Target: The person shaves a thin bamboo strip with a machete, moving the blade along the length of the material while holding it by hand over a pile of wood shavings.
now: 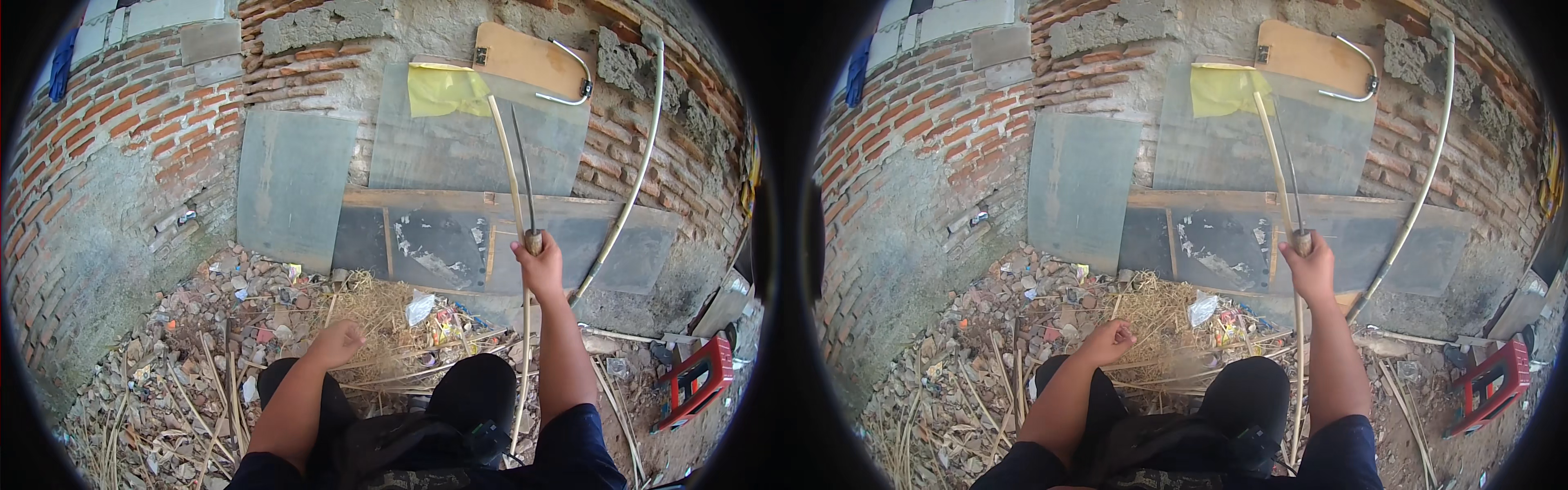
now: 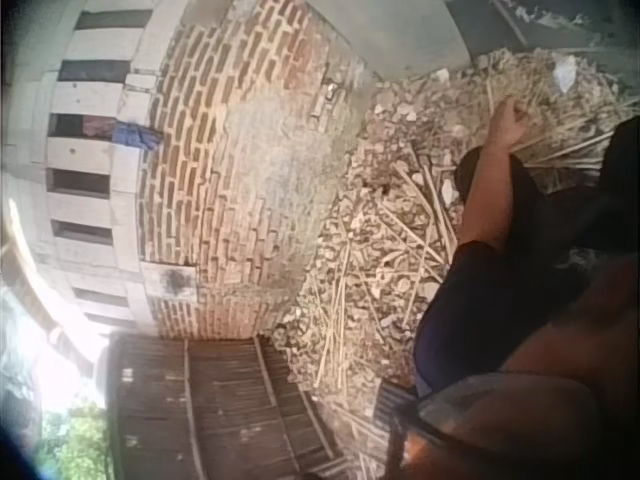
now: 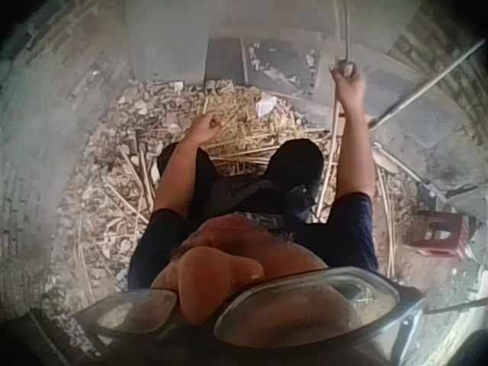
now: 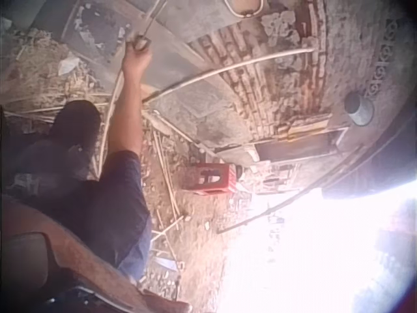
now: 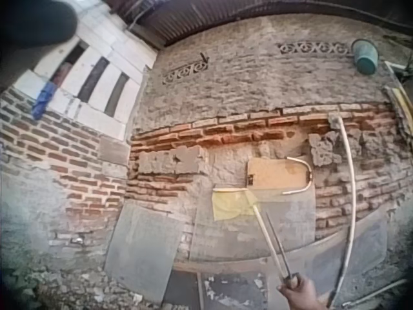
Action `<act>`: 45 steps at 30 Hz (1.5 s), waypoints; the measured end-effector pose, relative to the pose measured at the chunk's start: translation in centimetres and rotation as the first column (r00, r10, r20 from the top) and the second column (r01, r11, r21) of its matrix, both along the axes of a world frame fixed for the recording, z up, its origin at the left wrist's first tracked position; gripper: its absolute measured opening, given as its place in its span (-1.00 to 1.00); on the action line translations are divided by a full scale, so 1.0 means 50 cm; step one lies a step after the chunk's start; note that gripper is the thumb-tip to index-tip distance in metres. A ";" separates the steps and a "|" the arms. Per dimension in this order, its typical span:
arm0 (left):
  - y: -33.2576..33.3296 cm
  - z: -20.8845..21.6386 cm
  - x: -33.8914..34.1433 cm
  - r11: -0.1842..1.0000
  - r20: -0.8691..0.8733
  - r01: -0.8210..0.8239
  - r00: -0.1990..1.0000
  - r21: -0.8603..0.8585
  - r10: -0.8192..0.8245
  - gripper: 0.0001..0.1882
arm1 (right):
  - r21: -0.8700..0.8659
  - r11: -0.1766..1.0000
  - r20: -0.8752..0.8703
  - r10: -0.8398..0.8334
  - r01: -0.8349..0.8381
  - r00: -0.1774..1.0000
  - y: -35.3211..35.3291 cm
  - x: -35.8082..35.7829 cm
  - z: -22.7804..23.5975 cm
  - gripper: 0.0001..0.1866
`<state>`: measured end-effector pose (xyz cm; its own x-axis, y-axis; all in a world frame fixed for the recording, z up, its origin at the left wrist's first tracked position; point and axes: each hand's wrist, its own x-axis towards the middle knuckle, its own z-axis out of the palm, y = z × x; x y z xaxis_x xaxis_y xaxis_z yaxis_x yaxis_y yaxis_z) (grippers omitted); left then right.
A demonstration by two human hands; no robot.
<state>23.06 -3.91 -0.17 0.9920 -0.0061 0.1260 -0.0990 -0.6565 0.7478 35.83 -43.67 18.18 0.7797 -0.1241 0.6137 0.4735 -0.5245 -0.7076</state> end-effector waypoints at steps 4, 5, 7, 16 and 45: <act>-0.023 -0.004 0.003 0.997 0.061 -0.017 0.998 0.072 0.012 -0.36 | 0.091 0.977 0.047 0.188 -0.192 0.981 0.109 -0.003 0.069 -0.73; -0.025 -0.005 0.005 0.996 0.057 0.003 0.998 0.085 -0.008 -0.30 | 0.098 0.976 0.041 0.192 -0.195 0.981 0.130 0.003 0.080 -0.73; -0.028 -0.004 0.016 0.992 0.043 0.034 0.998 0.124 -0.039 -0.24 | 0.069 0.967 0.106 0.236 -0.243 0.966 0.164 0.016 0.101 -0.73; -0.059 0.043 0.033 0.981 0.362 -0.071 0.932 0.179 0.001 -0.11 | 0.520 0.663 0.276 0.466 -0.538 0.841 0.280 -0.021 0.180 -0.69; 0.037 0.313 -0.168 0.870 0.448 -0.493 0.772 -0.028 0.452 -0.70 | 0.493 0.870 -0.131 0.065 0.008 0.989 0.113 0.233 -0.216 -0.78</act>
